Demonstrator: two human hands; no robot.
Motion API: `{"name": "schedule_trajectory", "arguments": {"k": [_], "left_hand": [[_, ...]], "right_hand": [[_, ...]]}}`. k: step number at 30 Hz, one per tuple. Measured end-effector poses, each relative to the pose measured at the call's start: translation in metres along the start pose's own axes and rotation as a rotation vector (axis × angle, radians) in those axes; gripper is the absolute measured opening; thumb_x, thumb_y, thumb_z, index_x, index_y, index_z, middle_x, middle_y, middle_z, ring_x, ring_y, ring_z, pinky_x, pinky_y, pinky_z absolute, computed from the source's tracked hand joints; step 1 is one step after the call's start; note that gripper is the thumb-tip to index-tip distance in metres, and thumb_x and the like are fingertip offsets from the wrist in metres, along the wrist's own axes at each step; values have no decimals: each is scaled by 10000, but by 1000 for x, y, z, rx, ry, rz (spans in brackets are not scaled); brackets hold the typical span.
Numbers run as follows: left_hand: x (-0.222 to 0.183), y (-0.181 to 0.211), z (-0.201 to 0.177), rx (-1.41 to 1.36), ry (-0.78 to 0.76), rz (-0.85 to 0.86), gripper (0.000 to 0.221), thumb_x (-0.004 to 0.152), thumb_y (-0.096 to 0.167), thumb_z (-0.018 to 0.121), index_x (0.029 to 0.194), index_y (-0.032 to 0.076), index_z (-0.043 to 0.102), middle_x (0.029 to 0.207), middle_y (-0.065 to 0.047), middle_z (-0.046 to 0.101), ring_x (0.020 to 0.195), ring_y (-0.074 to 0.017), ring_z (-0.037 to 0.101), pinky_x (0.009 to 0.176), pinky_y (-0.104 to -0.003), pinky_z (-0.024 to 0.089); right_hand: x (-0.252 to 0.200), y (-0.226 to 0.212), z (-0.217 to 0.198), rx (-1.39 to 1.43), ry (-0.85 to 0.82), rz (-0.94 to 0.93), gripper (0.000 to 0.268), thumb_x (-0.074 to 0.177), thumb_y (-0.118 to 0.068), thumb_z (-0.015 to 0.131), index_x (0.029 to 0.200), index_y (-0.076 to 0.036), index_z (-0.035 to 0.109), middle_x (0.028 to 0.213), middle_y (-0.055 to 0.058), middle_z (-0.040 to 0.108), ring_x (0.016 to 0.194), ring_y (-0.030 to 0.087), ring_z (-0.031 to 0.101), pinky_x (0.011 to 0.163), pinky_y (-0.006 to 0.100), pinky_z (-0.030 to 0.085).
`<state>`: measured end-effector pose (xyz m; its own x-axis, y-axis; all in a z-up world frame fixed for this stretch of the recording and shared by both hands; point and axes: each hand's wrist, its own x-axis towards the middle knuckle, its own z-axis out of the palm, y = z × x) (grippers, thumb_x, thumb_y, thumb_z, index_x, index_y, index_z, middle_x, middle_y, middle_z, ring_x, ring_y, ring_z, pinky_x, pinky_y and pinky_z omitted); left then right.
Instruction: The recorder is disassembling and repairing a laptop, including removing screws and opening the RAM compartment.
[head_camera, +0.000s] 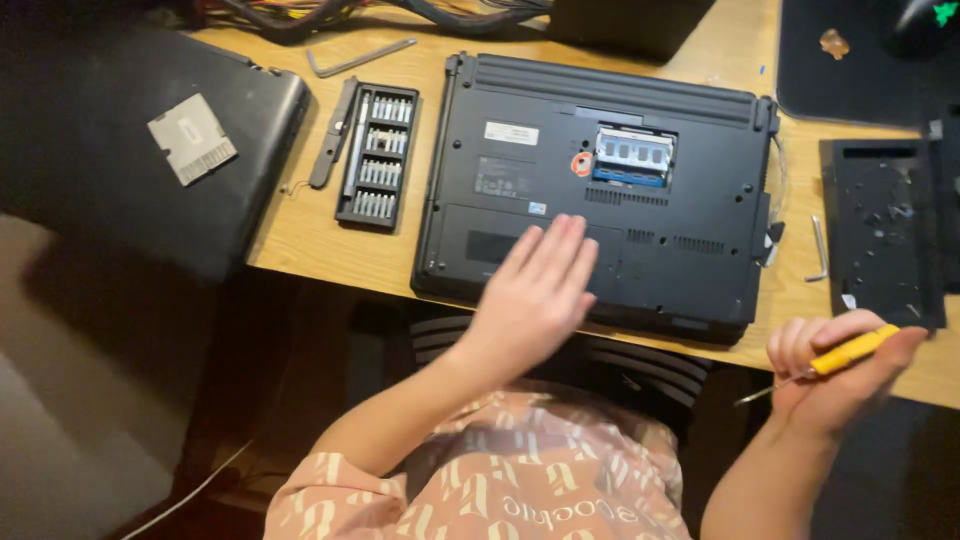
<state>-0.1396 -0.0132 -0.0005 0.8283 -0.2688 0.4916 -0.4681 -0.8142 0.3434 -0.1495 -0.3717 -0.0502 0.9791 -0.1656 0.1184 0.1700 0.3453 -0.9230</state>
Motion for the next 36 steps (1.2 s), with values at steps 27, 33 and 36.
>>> {"name": "schedule_trajectory", "arguments": {"k": [27,33,36], "left_hand": [[-25,-14,-7,79,-91,39,666,888,414,783,1429,70,602,1551,-108,515,1466,-382,434,1188,-622,313],[-24,-16,-10,84,-106,44,672,875,404,793,1420,59,604,1541,-128,520,1458,-391,434,1178,-627,310],[-25,-15,-13,66,-117,44,674,875,399,794,1425,60,602,1541,-128,521,1459,-393,433,1181,-621,313]], "right_hand": [[26,-29,115,-639,-296,-165,108,1021,69,686,1114,21,659,1111,133,656,919,183,673,804,293,582],[30,-33,130,-991,-433,-436,235,910,73,769,1117,3,684,1132,138,700,1047,264,714,939,341,562],[26,-33,127,-980,-427,-404,217,901,63,769,1090,-2,686,1092,129,710,1013,260,720,923,334,560]]}}
